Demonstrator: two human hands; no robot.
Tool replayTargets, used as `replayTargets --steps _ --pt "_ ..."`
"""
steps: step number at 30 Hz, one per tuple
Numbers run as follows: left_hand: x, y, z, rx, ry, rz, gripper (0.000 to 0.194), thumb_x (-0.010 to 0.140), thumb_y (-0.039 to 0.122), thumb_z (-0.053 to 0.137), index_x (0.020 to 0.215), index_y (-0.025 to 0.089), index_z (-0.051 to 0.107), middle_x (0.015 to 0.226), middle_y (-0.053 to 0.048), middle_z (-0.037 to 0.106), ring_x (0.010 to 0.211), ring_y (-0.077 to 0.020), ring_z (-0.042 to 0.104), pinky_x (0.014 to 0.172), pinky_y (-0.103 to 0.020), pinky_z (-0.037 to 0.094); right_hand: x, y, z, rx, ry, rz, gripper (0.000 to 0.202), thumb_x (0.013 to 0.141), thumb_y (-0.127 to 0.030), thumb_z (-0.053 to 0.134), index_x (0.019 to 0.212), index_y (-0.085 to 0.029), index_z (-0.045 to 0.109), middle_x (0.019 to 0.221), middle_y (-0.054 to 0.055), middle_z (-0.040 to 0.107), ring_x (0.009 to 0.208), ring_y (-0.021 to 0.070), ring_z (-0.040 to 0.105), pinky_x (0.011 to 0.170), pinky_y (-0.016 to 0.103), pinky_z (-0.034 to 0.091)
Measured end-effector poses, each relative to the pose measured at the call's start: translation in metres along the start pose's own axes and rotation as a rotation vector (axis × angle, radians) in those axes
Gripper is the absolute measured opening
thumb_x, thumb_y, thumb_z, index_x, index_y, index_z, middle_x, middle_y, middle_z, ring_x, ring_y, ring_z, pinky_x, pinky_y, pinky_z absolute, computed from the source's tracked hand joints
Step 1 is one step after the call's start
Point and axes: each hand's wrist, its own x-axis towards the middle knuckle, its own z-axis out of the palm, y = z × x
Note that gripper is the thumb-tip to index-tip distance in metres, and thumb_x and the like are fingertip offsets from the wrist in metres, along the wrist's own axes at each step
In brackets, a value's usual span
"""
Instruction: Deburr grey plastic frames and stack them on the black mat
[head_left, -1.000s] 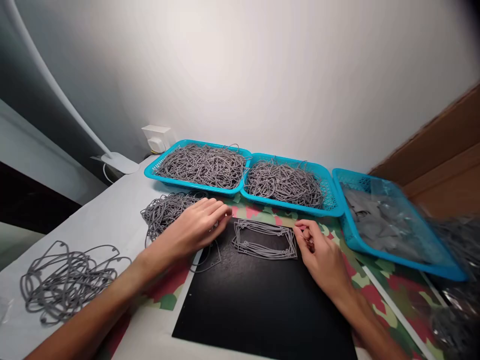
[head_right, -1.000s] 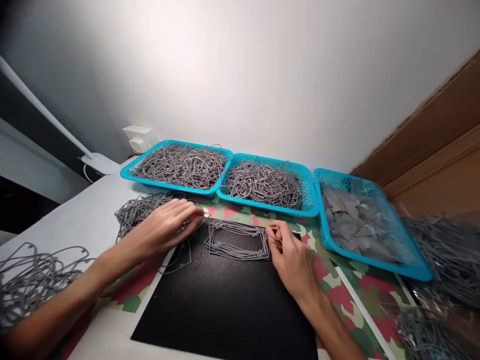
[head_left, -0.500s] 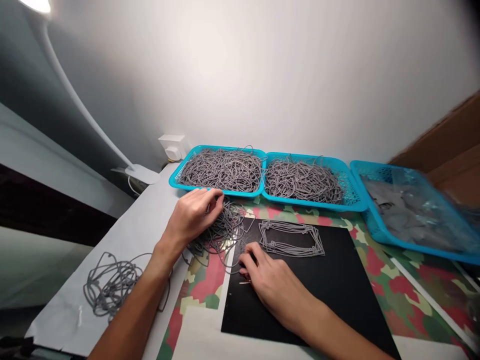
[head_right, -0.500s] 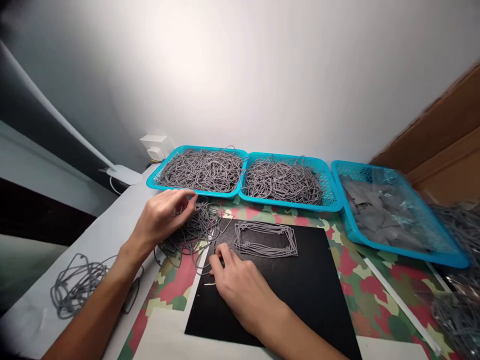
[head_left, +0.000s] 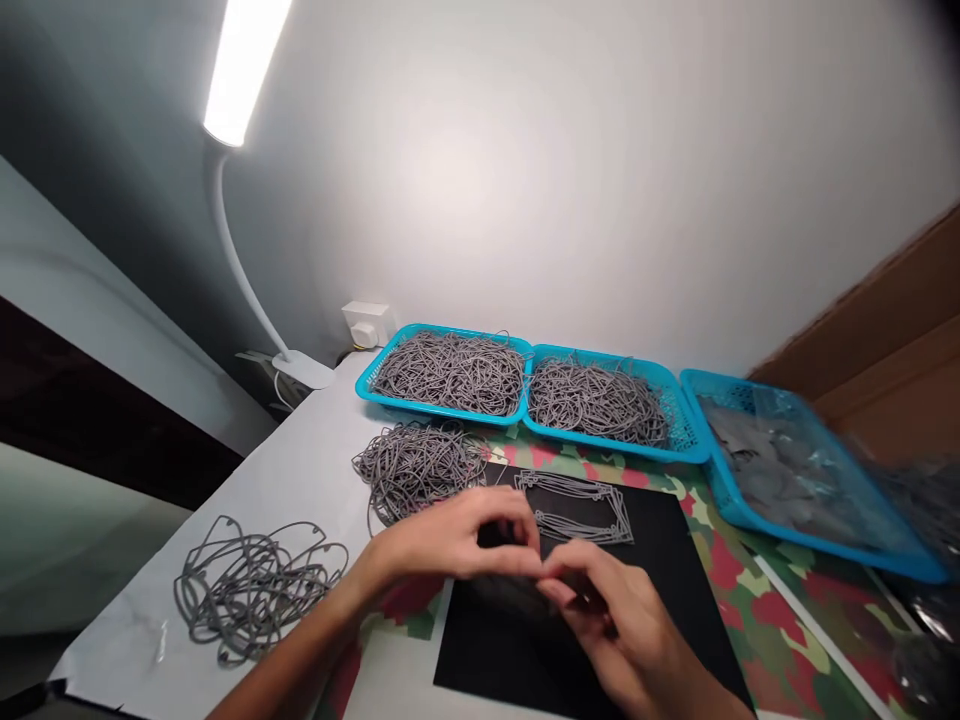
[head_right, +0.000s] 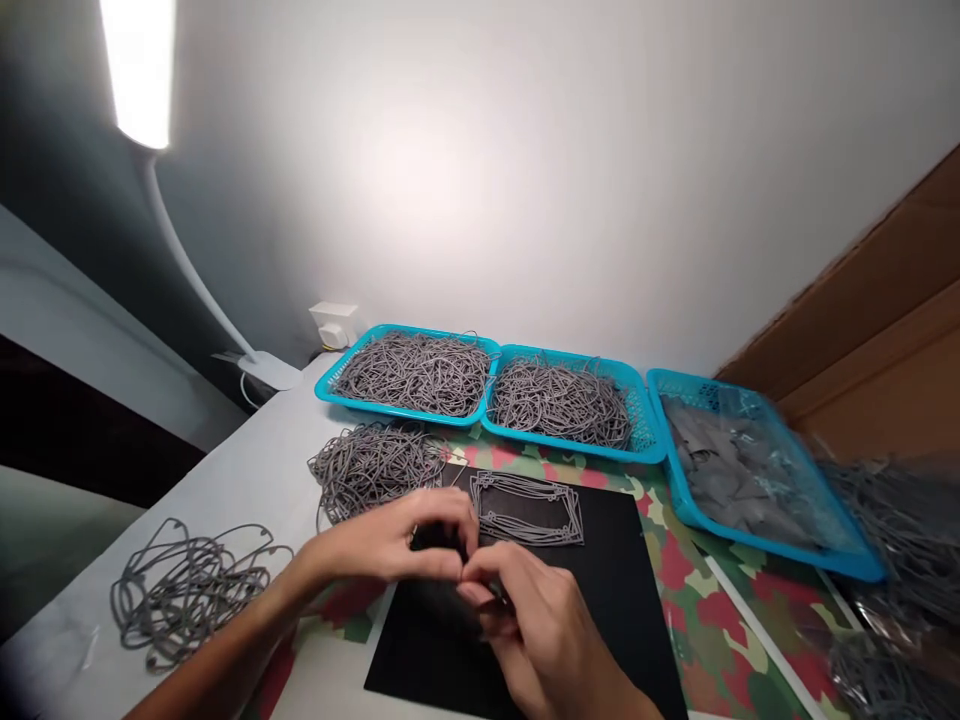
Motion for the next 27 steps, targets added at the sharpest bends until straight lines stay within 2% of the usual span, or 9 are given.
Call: replayTargets --steps 3,6,8,13,16,18,21,25,27 --pt "0.001 0.0 0.008 -0.186 -0.222 -0.056 0.038 0.094 0.06 0.085 0.09 0.023 0.079 0.105 -0.007 0.079 0.107 -0.025 0.072 0.103 -0.036 0.052 -0.024 0.002 -0.007 0.116 0.055 0.197 0.011 0.115 -0.037 0.057 0.12 -0.031 0.065 0.079 -0.004 0.074 0.06 0.0132 0.07 0.053 0.017 0.053" --pt "-0.001 -0.005 0.011 -0.336 -0.358 -0.234 0.041 0.096 0.061 0.083 0.09 0.022 0.072 0.087 -0.004 0.078 0.088 -0.0212 0.073 0.087 -0.033 0.054 -0.046 0.009 -0.008 0.118 0.202 0.425 0.024 0.112 -0.052 0.062 0.116 -0.03 0.069 0.074 -0.003 0.074 0.058 0.0147 0.07 0.05 0.018 0.053" --pt "-0.002 -0.007 0.012 -0.406 -0.397 -0.307 0.045 0.097 0.063 0.082 0.09 0.021 0.066 0.078 -0.002 0.075 0.079 -0.019 0.071 0.08 -0.03 0.053 -0.057 0.016 -0.012 0.106 0.228 0.511 0.029 0.111 -0.055 0.063 0.111 -0.027 0.071 0.071 -0.002 0.073 0.057 0.0147 0.068 0.049 0.018 0.052" --pt "0.004 -0.009 0.013 -0.386 -0.366 -0.373 0.045 0.1 0.062 0.08 0.097 0.02 0.063 0.082 -0.002 0.072 0.081 -0.0178 0.07 0.079 -0.029 0.05 -0.076 0.036 -0.025 0.063 0.098 0.541 0.029 0.114 -0.049 0.058 0.107 -0.025 0.073 0.077 -0.001 0.07 0.067 0.0155 0.07 0.062 0.021 0.058" --pt "0.008 -0.009 0.011 -0.298 -0.327 -0.437 0.043 0.099 0.059 0.081 0.106 0.019 0.065 0.092 -0.003 0.072 0.087 -0.0192 0.07 0.079 -0.029 0.05 -0.084 0.043 -0.026 -0.04 0.092 0.55 0.024 0.114 -0.043 0.057 0.108 -0.026 0.072 0.079 -0.001 0.066 0.069 0.0154 0.068 0.062 0.021 0.057" --pt "0.009 -0.008 0.009 -0.23 -0.317 -0.465 0.042 0.099 0.057 0.08 0.11 0.019 0.066 0.095 -0.003 0.07 0.089 -0.0195 0.068 0.078 -0.029 0.049 -0.088 0.046 -0.025 -0.115 0.117 0.536 0.021 0.115 -0.041 0.058 0.11 -0.026 0.072 0.084 -0.001 0.066 0.067 0.0145 0.065 0.061 0.022 0.056" --pt "0.01 -0.005 0.009 -0.141 -0.326 -0.466 0.039 0.1 0.056 0.077 0.11 0.019 0.069 0.097 -0.003 0.069 0.086 -0.0182 0.063 0.073 -0.027 0.045 -0.09 0.048 -0.024 -0.229 0.2 0.519 0.019 0.115 -0.04 0.057 0.117 -0.028 0.071 0.105 0.003 0.069 0.068 0.0135 0.064 0.063 0.024 0.056" --pt "0.011 -0.003 0.01 -0.133 -0.358 -0.456 0.039 0.103 0.057 0.073 0.103 0.019 0.068 0.091 -0.002 0.068 0.082 -0.0174 0.062 0.071 -0.027 0.044 -0.094 0.052 -0.023 -0.327 0.287 0.544 0.024 0.114 -0.048 0.059 0.122 -0.028 0.069 0.124 0.007 0.065 0.073 0.0144 0.072 0.063 0.027 0.06" --pt "0.011 -0.005 0.012 -0.165 -0.354 -0.453 0.042 0.103 0.059 0.073 0.098 0.019 0.065 0.086 -0.001 0.066 0.08 -0.0174 0.063 0.072 -0.027 0.045 -0.095 0.055 -0.023 -0.396 0.323 0.554 0.031 0.112 -0.054 0.062 0.127 -0.028 0.068 0.13 0.009 0.063 0.084 0.0188 0.077 0.071 0.031 0.065"
